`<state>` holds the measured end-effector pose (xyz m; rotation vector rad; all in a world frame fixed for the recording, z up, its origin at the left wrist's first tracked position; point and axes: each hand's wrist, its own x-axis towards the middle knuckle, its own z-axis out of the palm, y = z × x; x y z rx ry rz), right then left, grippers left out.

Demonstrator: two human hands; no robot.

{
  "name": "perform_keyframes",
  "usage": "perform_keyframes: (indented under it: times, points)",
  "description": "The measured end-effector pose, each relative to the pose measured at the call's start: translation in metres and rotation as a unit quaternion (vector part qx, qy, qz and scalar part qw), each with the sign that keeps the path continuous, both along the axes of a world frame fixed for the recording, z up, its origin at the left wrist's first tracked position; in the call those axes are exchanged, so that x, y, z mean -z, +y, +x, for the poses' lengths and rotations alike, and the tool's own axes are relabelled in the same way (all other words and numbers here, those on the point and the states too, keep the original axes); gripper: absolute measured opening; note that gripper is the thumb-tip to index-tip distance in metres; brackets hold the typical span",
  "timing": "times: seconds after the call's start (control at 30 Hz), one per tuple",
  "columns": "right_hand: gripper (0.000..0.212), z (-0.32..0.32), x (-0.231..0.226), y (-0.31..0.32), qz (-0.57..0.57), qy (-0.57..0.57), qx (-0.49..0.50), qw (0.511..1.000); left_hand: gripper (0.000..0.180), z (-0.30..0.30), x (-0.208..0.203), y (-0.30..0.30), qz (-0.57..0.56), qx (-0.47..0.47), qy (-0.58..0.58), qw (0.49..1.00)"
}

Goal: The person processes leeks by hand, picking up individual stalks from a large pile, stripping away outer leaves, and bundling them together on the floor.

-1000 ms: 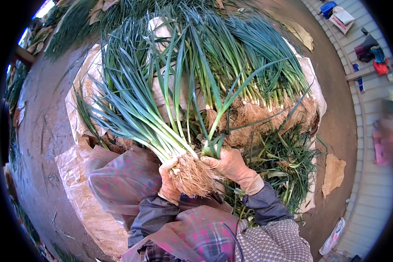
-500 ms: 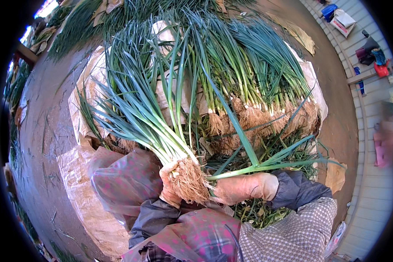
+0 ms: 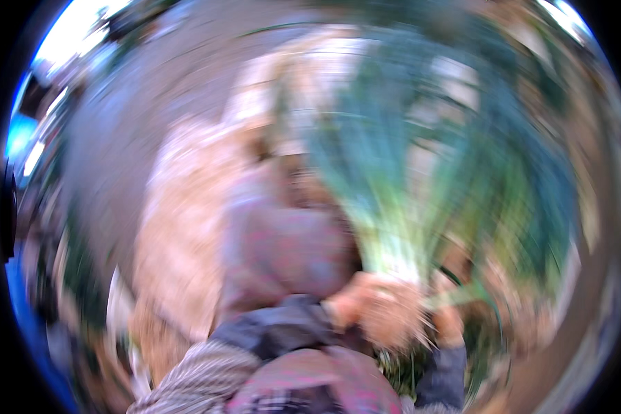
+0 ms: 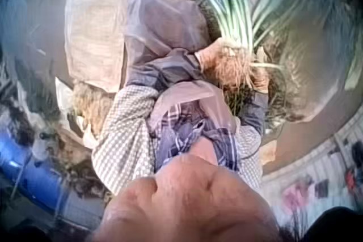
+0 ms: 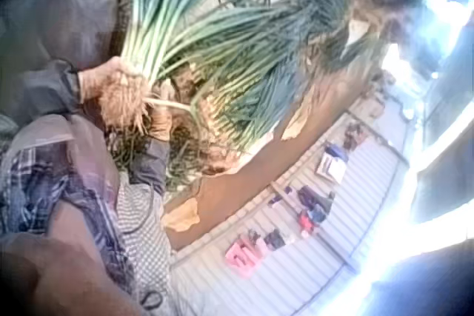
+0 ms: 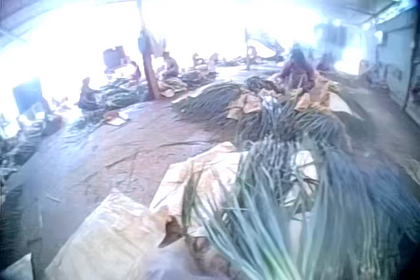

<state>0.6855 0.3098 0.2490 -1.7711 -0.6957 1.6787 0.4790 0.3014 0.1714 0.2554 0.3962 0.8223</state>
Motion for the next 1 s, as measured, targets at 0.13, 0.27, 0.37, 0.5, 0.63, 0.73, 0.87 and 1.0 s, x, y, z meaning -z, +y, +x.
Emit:
perform_keyframes:
  times: [0.13, 0.27, 0.37, 0.5, 0.63, 0.73, 0.87, 1.0]
  points:
    - [0.041, -0.044, -0.003, 0.025, 0.066, 0.041, -0.011, 0.997, 0.023, 0.048, -0.017, 0.010, -0.083, -0.097, 0.044, 0.991]
    - [0.043, -0.070, -0.007, 0.015, 0.073, 0.050, -0.090, 0.992, 0.029, 0.064, 0.002, -0.019, -0.103, -0.024, -0.156, 0.982]
    - [0.044, -0.067, -0.025, 0.039, 0.091, 0.070, -0.055, 0.992, 0.019, 0.034, -0.015, -0.006, -0.146, -0.036, -0.124, 0.981]
    - [0.046, -0.055, -0.043, 0.075, 0.085, 0.063, 0.007, 0.994, 0.025, -0.003, -0.029, -0.010, -0.087, 0.006, -0.068, 0.994]
    - [0.031, 0.022, 0.063, 0.166, 0.433, -0.455, -0.312, 0.713, 0.051, -0.009, -0.025, 0.012, -0.182, 0.025, -0.127, 0.975]
    - [0.027, 0.031, 0.060, 0.173, 0.192, -0.586, -0.308, 0.725, 0.062, 0.014, -0.078, 0.031, -0.178, 0.054, -0.171, 0.968]
    - [0.024, 0.034, 0.074, 0.152, 0.126, -0.645, -0.339, 0.673, 0.068, 0.039, -0.092, 0.016, -0.126, 0.044, -0.248, 0.959]
    - [0.027, 0.015, 0.076, 0.122, 0.136, -0.679, -0.370, 0.620, 0.068, 0.025, -0.103, 0.007, -0.134, 0.020, -0.227, 0.964]
